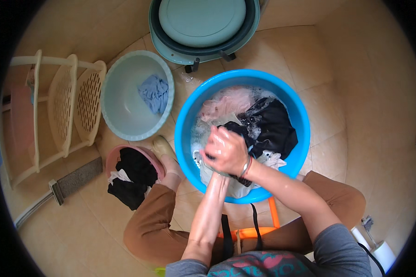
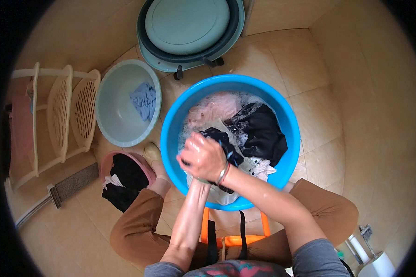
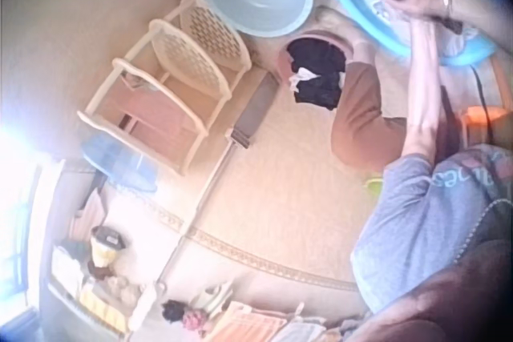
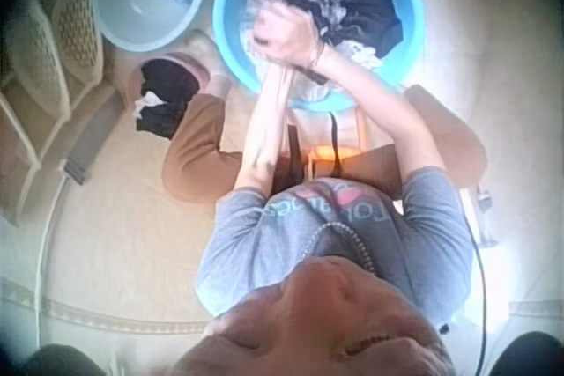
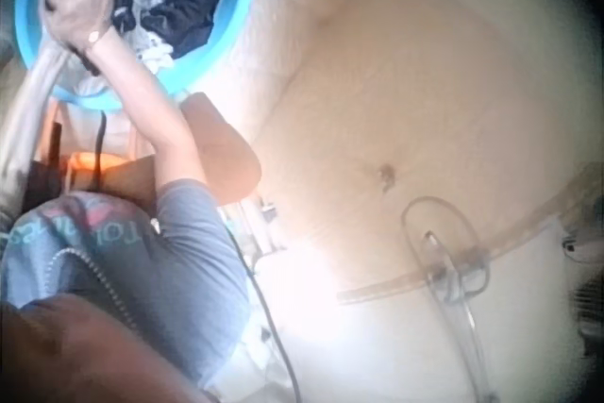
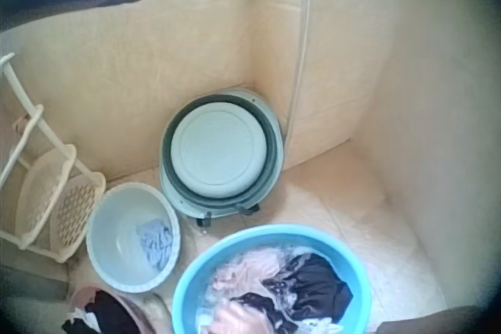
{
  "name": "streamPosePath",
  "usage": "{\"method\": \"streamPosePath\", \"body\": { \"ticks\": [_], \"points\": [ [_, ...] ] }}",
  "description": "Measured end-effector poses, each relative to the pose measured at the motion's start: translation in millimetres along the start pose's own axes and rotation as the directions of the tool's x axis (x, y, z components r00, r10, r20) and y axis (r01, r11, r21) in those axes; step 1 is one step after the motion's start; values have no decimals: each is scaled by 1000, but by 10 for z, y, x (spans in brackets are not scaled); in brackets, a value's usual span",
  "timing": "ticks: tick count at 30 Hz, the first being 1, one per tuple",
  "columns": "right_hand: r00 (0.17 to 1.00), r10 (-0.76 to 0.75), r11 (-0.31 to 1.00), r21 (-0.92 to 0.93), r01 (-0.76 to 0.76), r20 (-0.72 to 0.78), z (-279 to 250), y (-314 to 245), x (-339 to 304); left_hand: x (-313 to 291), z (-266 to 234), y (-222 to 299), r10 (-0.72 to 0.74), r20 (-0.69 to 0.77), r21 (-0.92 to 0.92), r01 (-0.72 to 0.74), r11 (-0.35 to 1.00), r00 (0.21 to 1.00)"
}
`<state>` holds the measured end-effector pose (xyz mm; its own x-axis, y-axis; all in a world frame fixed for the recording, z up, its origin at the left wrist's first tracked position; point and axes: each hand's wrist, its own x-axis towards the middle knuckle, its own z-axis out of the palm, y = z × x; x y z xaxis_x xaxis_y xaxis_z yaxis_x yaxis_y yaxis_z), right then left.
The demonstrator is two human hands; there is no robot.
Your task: The person is hand-washing clothes in a blue basin filled with soapy water. They repeatedly submerge, scrub, and wring out various garments, including dark and light-colored items, before placing them into a pink basin.
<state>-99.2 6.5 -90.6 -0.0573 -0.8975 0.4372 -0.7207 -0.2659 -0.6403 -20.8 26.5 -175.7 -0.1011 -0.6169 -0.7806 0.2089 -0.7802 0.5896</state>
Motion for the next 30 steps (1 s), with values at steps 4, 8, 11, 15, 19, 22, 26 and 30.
{"method": "streamPosePath", "body": {
  "ticks": [4, 8, 11, 15, 19, 22, 26, 30],
  "points": [
    [987, 162, 978, -140, -157, 23, 38, 576, 35, -231, 86, 113, -24, -2, -274, 23, 962, 1000],
    [968, 251, 917, -321, -238, -3, -127, 1277, -367, -257, 74, 227, -55, 52, -147, 62, 987, 997],
    [931, 365, 852, -408, -328, 14, -341, 1264, -512, -67, -241, 116, -105, 338, -424, 251, 870, 935],
    [955, 243, 934, -306, -183, 171, -523, 1059, -855, 32, -496, 109, -47, 34, -310, 55, 949, 998],
    [880, 113, 968, -251, 8, 461, -268, 625, -1248, 20, -546, 232, 60, -42, -110, -64, 992, 997],
    [866, 303, 943, -256, -213, 398, -26, 744, -1467, -76, -438, 377, 124, 28, -42, -123, 992, 992],
    [636, 682, 639, 131, -758, 361, -156, 545, -871, -33, -639, 355, 425, 12, 457, -383, 803, 905],
    [536, 815, 271, 671, -690, 223, -432, 521, -508, -118, -562, 189, 494, 56, 354, -480, 803, 868]
  ]
}}
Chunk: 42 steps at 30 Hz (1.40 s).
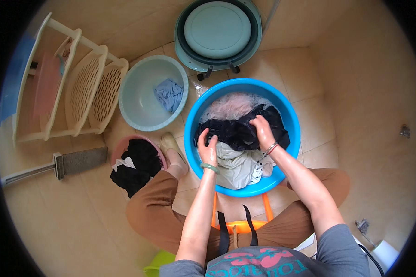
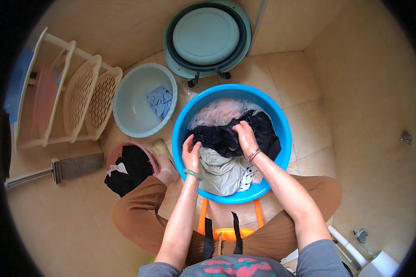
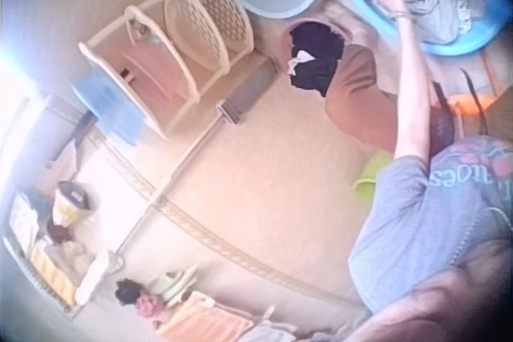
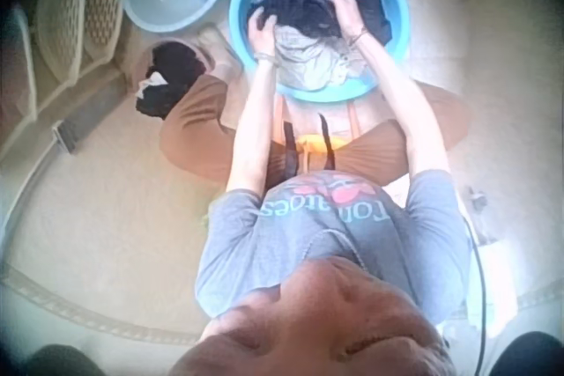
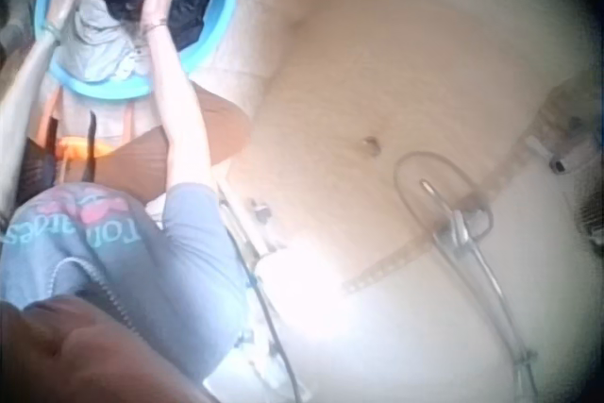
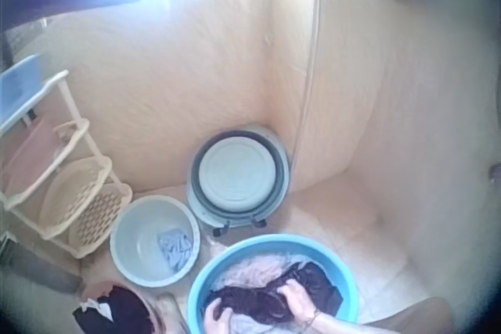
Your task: The person is hand-washing clothes in a blue basin filled with soapy water. They repeatedly submerge, scrub, and wring out various garments, including dark and light-colored items, before placing them into a pink basin.
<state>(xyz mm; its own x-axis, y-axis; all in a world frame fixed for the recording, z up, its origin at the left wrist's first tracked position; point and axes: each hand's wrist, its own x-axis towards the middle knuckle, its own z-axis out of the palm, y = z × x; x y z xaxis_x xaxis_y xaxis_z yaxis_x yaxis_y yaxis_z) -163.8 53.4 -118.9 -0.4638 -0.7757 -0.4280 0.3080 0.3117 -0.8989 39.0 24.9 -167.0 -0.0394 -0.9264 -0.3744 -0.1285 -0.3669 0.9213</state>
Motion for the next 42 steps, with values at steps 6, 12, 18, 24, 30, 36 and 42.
{"method": "streamPosePath", "body": {
  "ticks": [6, 12, 18, 24, 30, 36, 42],
  "points": [
    [898, 277, 844, 360, -398, 341, 101, -1025, -611, -333, 494, 365, 142, 150, 116, -160, 980, 978],
    [789, 171, 844, 325, -427, 591, 151, -1804, -1235, -98, 340, -92, 221, 53, 261, -227, 938, 974],
    [973, 114, 992, 32, -123, 201, -498, -1311, -507, -177, 132, 263, -411, 477, -229, 561, 795, 777],
    [994, -99, 636, -765, 100, 48, -531, -463, -446, -412, 238, 606, -240, 627, -579, 650, 492, 741],
    [943, 223, 847, -527, -63, 246, -653, -460, -390, -424, 298, 816, -100, 674, -660, 657, 363, 732],
    [661, 493, 812, -27, -583, 565, -523, -351, -630, -484, 208, 1219, 66, 783, -618, 764, 186, 618],
    [735, 466, 735, 248, -632, 493, -471, 47, -509, -653, 445, 1279, 58, 815, -577, 803, 150, 576]
  ]
}}
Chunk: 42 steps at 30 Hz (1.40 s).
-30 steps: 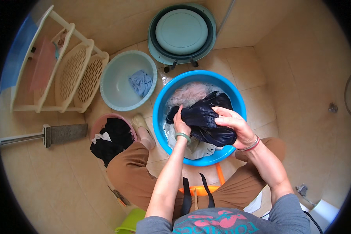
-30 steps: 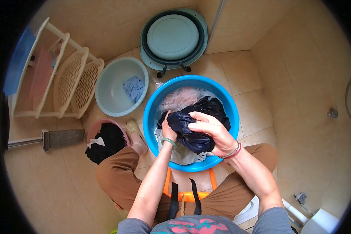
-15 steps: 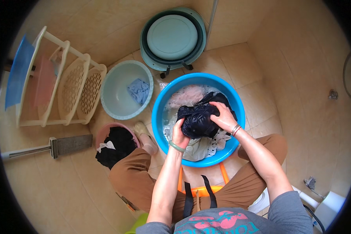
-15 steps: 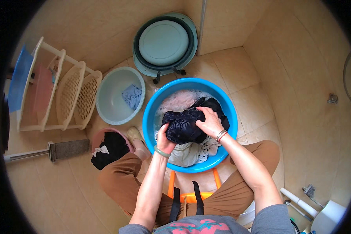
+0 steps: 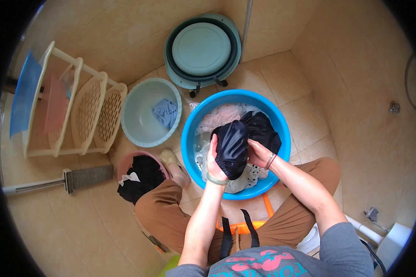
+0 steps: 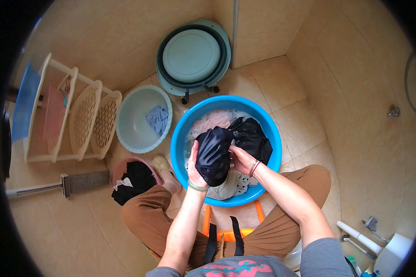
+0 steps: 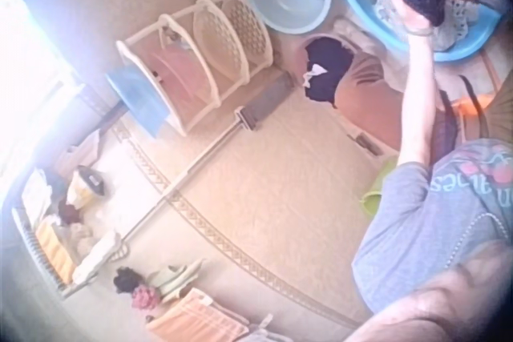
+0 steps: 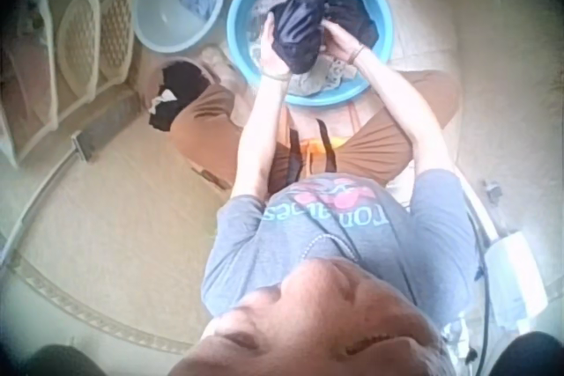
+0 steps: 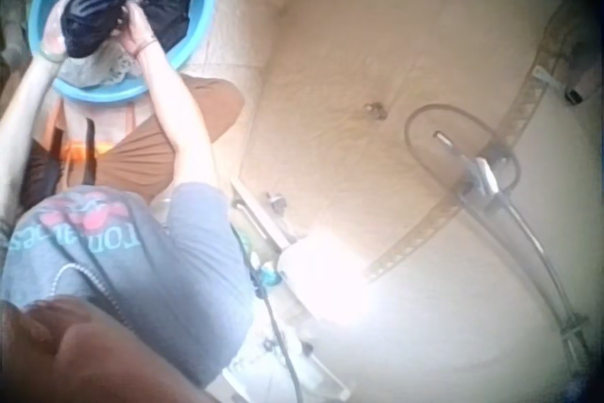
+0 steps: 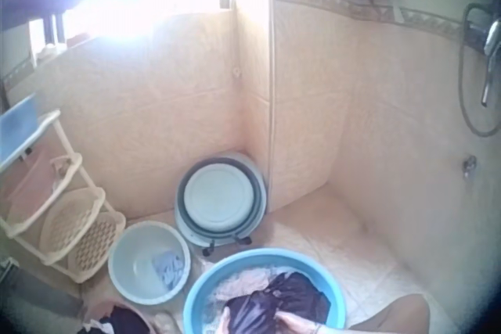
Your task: The person is hand-washing clothes in a blue basin filled with soapy water. They repeatedly submerge, scrub, and wring out various garments, including dark and light-colored items, before placing them into a pink basin.
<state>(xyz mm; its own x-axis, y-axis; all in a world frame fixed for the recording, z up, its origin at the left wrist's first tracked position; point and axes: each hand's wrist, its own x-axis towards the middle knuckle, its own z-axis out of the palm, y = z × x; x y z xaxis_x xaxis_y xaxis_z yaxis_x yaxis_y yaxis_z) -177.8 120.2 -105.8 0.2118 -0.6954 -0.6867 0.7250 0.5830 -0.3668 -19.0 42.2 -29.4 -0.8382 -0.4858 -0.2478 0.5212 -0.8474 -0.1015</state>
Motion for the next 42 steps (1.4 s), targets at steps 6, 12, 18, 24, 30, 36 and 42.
{"method": "streamPosePath", "body": {
  "ticks": [6, 12, 18, 24, 30, 36, 42],
  "points": [
    [985, -108, 992, 45, 114, -133, 245, -87, -24, -6, 268, -137, -23, 158, -162, 49, 986, 987],
    [947, -307, 893, 316, 321, -93, 238, -164, -94, -10, -35, 146, -1, 65, -97, 7, 995, 998],
    [941, -308, 852, 398, 339, -142, 446, -318, -271, -187, -824, 384, -40, -182, 119, 62, 991, 983],
    [937, -331, 829, 508, 234, 108, 365, -286, -303, -113, -661, 0, -87, -210, 119, 113, 986, 974],
    [933, -244, 970, -80, 231, -264, 118, -253, -141, -111, -574, 33, 65, -247, 319, 18, 947, 967],
    [233, -963, -106, -985, 138, 136, 226, -231, -156, -102, -465, 36, 245, -454, 557, 58, 829, 856],
    [751, -658, 306, -933, 189, -63, 464, -165, -332, -104, -240, -34, 476, -376, 822, 49, 567, 795]
  ]
}}
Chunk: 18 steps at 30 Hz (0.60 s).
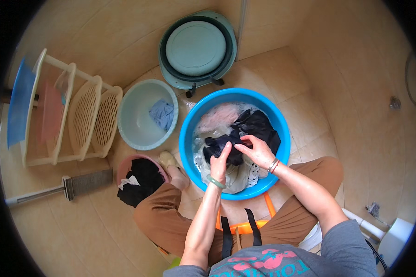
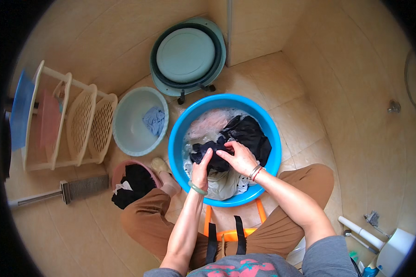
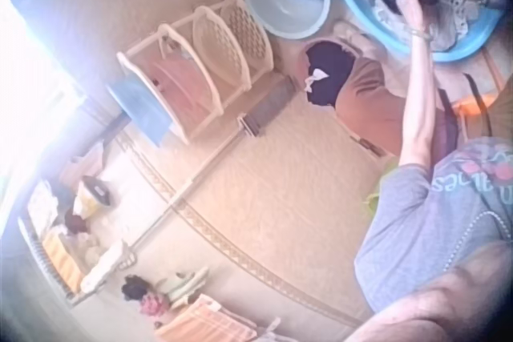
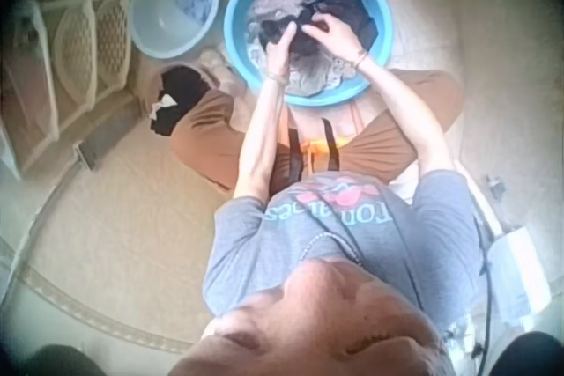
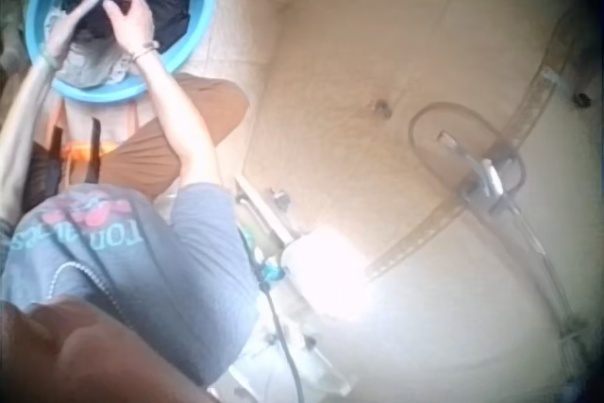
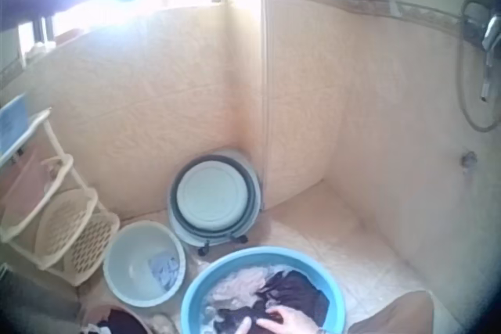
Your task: The person is hand-washing clothes in a blue basin filled with soapy water. They repeatedly submerge, scrub, and wring out various garments, including dark and light-colored items, before placing them into a pink basin.
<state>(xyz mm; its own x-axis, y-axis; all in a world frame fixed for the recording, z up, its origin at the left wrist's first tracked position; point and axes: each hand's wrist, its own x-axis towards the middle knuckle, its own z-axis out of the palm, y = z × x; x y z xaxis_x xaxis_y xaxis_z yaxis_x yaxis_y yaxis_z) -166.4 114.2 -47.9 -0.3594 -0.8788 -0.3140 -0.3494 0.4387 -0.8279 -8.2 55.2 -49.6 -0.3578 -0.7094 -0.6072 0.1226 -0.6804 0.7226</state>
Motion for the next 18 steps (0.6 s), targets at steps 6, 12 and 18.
{"method": "streamPosePath", "body": {
  "ticks": [6, 12, 18],
  "points": [
    [984, 104, 985, 120, -122, 145, -56, 158, 119, 16, -109, 288, 203, -6, -175, -201, 964, 979],
    [983, -118, 909, 413, 51, 138, 15, 114, 156, -61, 80, 345, 288, 82, 336, -299, 893, 954],
    [986, 52, 656, 750, 84, -156, -398, -344, 243, 361, -710, 220, 110, -182, 116, -90, 989, 977]
  ]
}}
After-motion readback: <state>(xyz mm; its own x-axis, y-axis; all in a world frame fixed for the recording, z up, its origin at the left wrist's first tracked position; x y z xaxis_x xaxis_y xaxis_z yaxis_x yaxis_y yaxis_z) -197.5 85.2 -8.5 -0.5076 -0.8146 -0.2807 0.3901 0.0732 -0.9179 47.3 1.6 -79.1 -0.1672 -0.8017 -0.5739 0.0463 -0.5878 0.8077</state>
